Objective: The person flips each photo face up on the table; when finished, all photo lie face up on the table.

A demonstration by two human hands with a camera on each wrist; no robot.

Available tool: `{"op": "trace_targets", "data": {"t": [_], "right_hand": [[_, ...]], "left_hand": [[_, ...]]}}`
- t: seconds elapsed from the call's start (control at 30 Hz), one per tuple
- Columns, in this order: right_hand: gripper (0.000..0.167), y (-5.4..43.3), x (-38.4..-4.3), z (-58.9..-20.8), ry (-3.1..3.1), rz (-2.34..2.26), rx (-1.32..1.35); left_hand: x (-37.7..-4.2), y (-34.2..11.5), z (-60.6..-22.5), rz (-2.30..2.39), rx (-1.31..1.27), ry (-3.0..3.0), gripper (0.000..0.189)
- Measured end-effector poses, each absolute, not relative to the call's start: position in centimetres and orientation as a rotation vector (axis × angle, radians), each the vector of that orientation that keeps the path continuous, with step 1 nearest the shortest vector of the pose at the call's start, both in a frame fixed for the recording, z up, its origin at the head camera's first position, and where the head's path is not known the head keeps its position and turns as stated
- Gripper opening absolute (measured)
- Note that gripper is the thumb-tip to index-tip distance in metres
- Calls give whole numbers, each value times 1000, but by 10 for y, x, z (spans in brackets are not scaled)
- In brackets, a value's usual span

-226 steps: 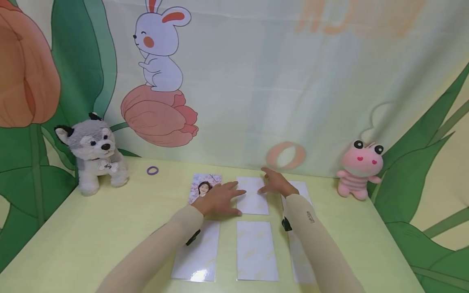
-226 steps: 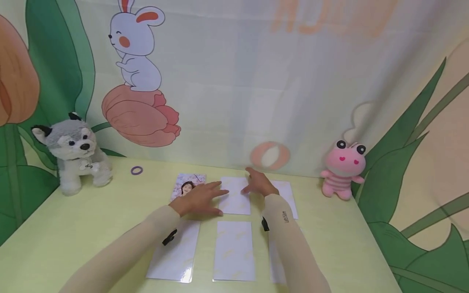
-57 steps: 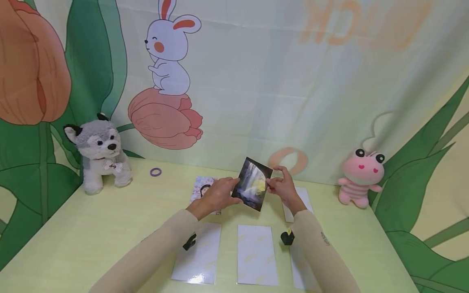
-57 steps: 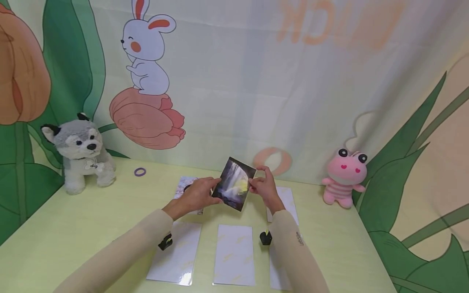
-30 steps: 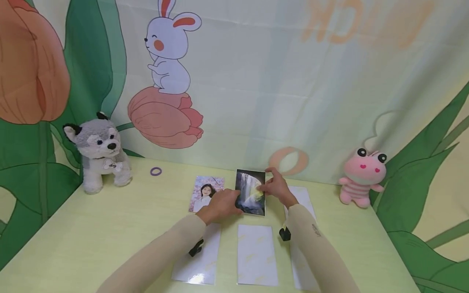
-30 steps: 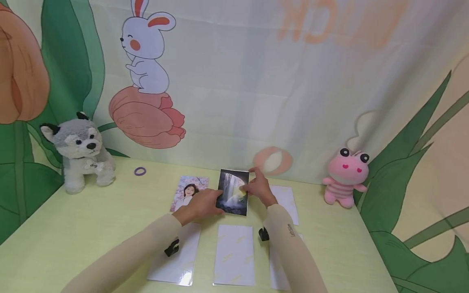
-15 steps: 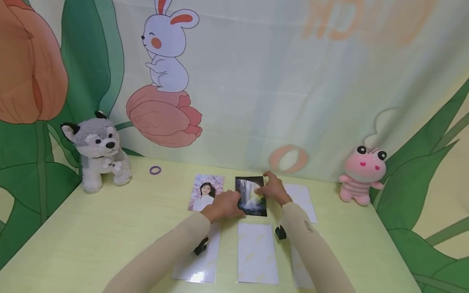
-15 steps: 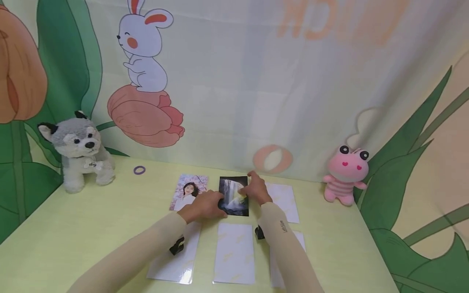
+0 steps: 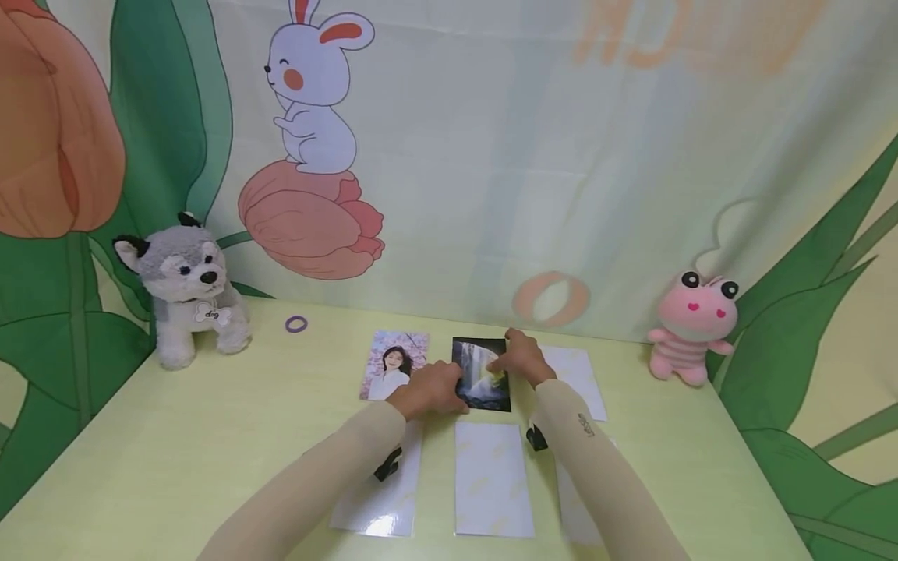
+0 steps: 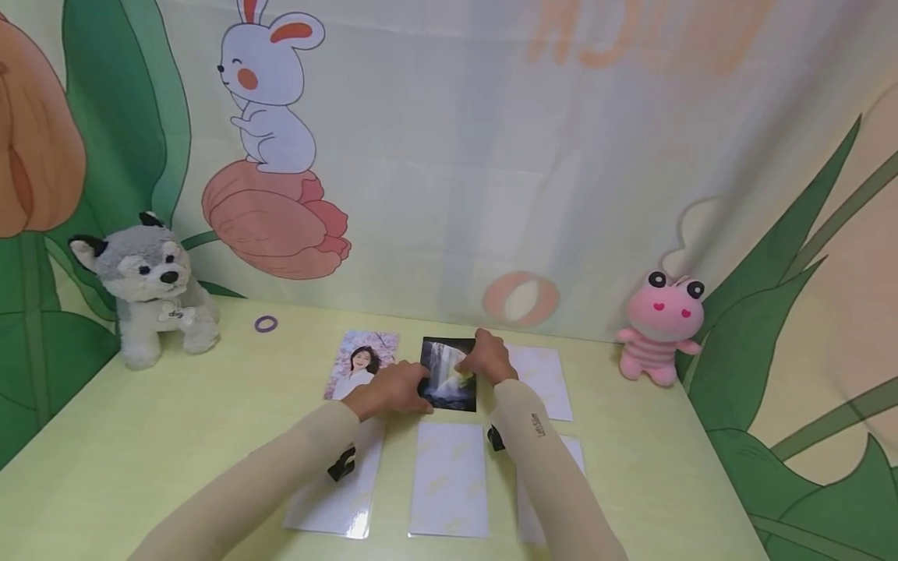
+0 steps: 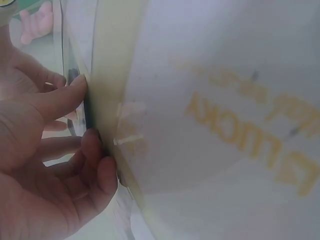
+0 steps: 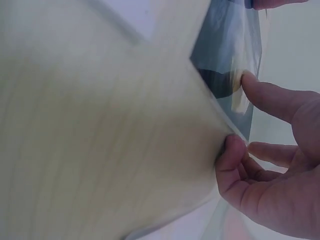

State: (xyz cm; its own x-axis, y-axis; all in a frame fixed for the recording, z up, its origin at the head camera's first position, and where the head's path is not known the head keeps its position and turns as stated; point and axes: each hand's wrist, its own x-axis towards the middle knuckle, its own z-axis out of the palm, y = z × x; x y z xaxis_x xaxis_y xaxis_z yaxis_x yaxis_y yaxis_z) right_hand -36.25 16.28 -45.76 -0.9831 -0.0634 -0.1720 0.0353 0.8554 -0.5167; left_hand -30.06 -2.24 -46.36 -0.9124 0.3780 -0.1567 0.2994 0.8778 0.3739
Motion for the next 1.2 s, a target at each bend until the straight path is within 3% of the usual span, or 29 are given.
{"op": "trace_targets", "data": {"t": [0.37, 0.73, 1.2], "right_hand": [[76, 184, -364, -460, 2823, -948, -101], [70, 258, -367, -444, 2824, -1037, -129], [86, 327, -356, -439, 2811, -855, -257]], "left_hand": [[-301, -18, -461, 440, 552, 2825, 38], [-307, -8, -452, 484, 625, 2936, 36], [-314, 44, -460, 343, 863, 2979, 54]]}}
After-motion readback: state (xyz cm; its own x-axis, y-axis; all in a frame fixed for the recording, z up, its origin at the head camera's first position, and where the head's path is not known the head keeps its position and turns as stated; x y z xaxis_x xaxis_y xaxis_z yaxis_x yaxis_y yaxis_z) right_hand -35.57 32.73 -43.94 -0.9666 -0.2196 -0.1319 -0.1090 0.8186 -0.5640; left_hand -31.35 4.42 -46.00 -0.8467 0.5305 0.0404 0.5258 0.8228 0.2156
